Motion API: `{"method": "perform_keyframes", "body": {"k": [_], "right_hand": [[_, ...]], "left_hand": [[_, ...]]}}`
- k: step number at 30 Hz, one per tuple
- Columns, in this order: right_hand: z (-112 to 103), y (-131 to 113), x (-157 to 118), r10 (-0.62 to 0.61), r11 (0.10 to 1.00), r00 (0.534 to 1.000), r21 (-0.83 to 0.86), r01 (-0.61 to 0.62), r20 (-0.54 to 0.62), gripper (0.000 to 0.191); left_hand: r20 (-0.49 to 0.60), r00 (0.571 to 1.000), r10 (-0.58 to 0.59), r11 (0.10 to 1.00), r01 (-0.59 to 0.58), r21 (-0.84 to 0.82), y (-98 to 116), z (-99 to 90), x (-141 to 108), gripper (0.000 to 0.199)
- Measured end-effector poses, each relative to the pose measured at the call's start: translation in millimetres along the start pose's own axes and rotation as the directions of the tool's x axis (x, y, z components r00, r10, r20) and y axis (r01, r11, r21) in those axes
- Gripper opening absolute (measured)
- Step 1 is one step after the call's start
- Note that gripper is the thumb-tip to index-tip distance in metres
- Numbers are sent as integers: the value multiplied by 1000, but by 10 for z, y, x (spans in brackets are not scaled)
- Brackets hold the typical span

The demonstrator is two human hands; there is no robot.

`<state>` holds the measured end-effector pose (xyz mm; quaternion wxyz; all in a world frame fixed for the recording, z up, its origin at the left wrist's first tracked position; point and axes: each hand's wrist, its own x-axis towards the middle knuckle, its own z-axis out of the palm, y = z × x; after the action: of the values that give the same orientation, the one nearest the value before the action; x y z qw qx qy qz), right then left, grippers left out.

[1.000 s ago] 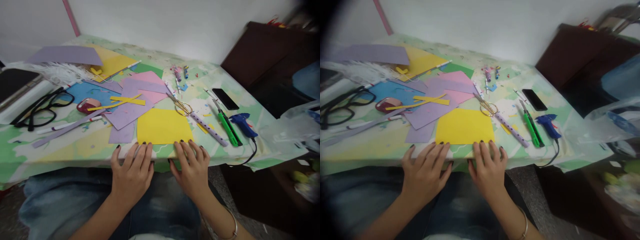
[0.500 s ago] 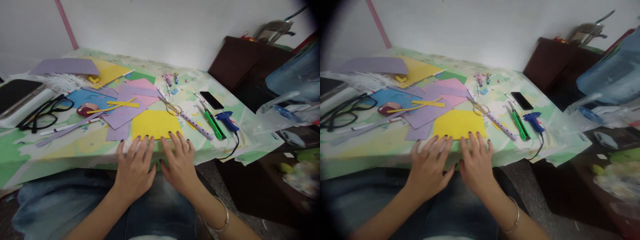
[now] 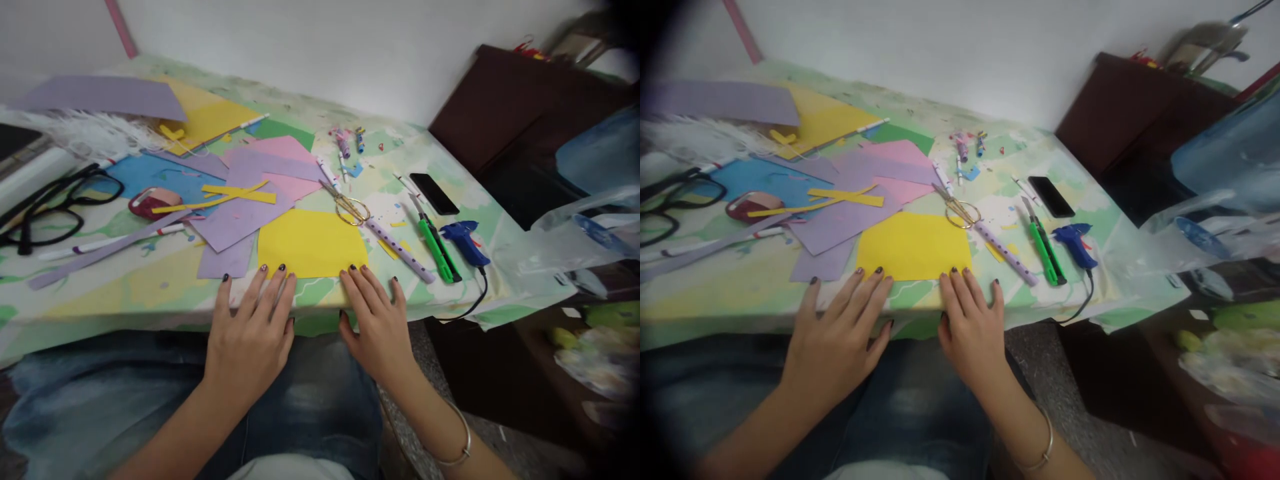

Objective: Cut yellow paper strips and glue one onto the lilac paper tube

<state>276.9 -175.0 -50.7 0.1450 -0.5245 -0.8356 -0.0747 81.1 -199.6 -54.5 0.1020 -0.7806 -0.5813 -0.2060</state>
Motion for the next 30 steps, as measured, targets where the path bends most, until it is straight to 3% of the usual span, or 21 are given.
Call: {"method": "perform_keyframes", "body": {"k": [5, 10, 13, 17, 19, 21, 24, 28, 30], "right_hand": [[-33, 77, -43, 37, 999, 999, -40, -36, 26, 53], [-77, 202, -118, 64, 992, 998, -105, -64, -6, 55], [-105, 251, -126, 46, 994, 999, -98, -47, -9, 53], [-125, 122, -71, 46, 998, 998, -47, -47, -40, 49], [-123, -49, -26, 49, 998, 998, -26, -50, -49, 55], [-102, -242, 21, -31, 999, 999, 16, 31, 28, 65], [-38, -426, 76, -111, 989, 988, 106, 100, 105, 63], [15, -345, 76, 25, 990, 992, 138, -42, 126, 58], [4, -228, 41, 90, 988, 987, 112, -105, 133, 62]], "left_hand": [[20, 999, -36, 999, 36, 6, -11, -48, -43, 49], [-22, 995, -96, 992, 98, 73, -199, -108, -151, 51], [-27, 997, -76, 994, 78, 73, -291, -171, -212, 52], [-55, 998, -40, 998, 42, 41, -228, -215, -134, 47], [-76, 997, 20, 1000, -20, 1, -135, -186, -36, 49], [-75, 991, 107, 993, -111, -41, -41, -121, 61, 52], [-56, 986, 157, 985, -160, -63, 20, 1, 131, 48], [-99, 986, 131, 990, -135, -32, -98, 123, 58, 42], [-146, 974, 175, 984, -179, -11, -182, 184, 5, 47]]}}
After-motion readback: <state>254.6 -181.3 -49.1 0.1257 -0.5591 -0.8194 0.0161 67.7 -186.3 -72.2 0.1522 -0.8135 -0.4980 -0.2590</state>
